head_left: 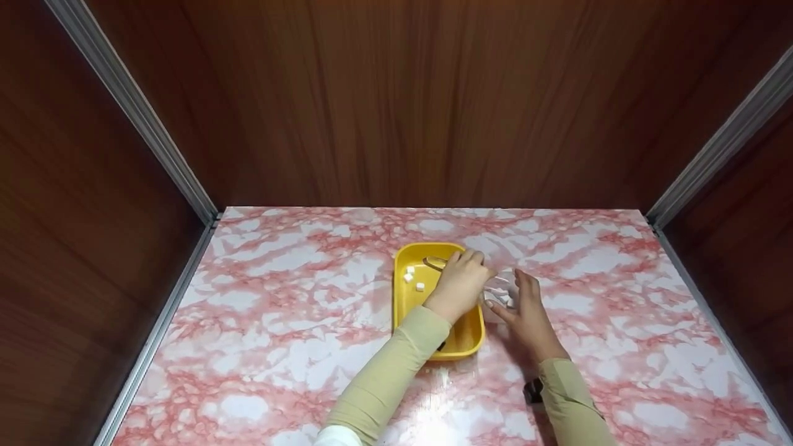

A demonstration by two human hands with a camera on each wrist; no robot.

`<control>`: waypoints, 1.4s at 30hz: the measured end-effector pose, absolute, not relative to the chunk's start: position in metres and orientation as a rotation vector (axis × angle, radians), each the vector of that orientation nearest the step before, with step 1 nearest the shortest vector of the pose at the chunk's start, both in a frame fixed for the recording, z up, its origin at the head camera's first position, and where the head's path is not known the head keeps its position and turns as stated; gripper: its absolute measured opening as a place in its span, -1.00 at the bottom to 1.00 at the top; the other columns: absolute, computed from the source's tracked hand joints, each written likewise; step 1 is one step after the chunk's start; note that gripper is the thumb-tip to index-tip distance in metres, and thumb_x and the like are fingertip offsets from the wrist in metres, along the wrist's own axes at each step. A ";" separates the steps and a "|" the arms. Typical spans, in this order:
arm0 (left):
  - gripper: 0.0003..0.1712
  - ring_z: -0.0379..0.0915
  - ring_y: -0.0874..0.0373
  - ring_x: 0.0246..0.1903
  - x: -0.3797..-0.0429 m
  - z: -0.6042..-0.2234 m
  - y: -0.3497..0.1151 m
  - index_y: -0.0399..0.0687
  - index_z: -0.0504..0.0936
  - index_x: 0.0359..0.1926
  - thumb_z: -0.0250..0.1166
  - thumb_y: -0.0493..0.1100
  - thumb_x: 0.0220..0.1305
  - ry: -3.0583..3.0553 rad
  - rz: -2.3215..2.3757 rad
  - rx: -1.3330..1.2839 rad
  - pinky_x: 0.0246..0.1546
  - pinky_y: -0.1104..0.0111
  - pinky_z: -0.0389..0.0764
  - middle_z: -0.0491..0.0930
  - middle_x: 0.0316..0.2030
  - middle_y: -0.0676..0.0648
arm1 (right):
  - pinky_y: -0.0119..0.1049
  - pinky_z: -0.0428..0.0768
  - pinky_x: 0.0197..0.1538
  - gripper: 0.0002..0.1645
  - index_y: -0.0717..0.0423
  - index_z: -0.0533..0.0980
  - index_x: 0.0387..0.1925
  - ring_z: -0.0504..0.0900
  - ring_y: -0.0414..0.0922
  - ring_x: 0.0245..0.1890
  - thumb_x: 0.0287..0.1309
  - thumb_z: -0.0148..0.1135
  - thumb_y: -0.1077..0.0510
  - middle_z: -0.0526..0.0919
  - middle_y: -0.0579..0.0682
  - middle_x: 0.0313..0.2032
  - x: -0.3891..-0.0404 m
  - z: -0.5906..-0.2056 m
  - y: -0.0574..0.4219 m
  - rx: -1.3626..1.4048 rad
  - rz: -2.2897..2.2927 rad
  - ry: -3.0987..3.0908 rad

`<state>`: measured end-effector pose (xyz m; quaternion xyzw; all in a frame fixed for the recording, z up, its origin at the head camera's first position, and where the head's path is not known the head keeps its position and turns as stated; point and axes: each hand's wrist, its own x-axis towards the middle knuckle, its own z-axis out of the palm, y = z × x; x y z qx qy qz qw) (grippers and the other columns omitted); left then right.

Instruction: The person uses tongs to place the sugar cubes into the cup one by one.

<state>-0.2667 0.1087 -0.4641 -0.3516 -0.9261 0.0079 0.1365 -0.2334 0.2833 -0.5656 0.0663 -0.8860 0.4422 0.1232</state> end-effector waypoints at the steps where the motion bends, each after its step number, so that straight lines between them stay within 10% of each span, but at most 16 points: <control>1: -0.55 0.36 0.12 -0.02 -0.267 -0.464 0.108 0.32 0.69 -0.05 0.47 -0.08 -0.05 -2.682 0.018 -1.020 -0.06 0.28 0.33 0.54 -0.13 0.05 | 0.03 0.52 0.02 0.10 0.31 -0.02 0.40 0.26 0.33 0.22 0.02 0.42 0.03 0.04 0.34 0.28 -0.233 -0.566 0.283 0.193 1.293 -2.584; 32: -0.52 0.32 0.03 0.12 -0.277 -0.445 0.065 0.22 0.63 0.09 0.39 -0.19 0.12 -2.789 -0.188 -0.946 0.13 0.17 0.30 0.48 0.11 -0.05 | 0.08 0.31 0.21 0.13 0.15 -0.04 0.43 0.22 0.26 0.27 0.03 0.36 -0.17 0.04 0.29 0.30 -0.231 -0.561 0.281 0.124 1.265 -2.660; 42: -0.64 0.35 0.03 0.01 -0.285 -0.443 0.040 0.20 0.69 -0.03 0.42 -0.09 0.10 -2.771 -0.168 -0.881 0.01 0.19 0.35 0.51 -0.08 -0.03 | 0.14 0.19 0.27 0.15 0.14 -0.07 0.45 0.17 0.25 0.31 0.05 0.33 -0.20 0.02 0.27 0.32 -0.229 -0.562 0.282 0.111 1.267 -2.680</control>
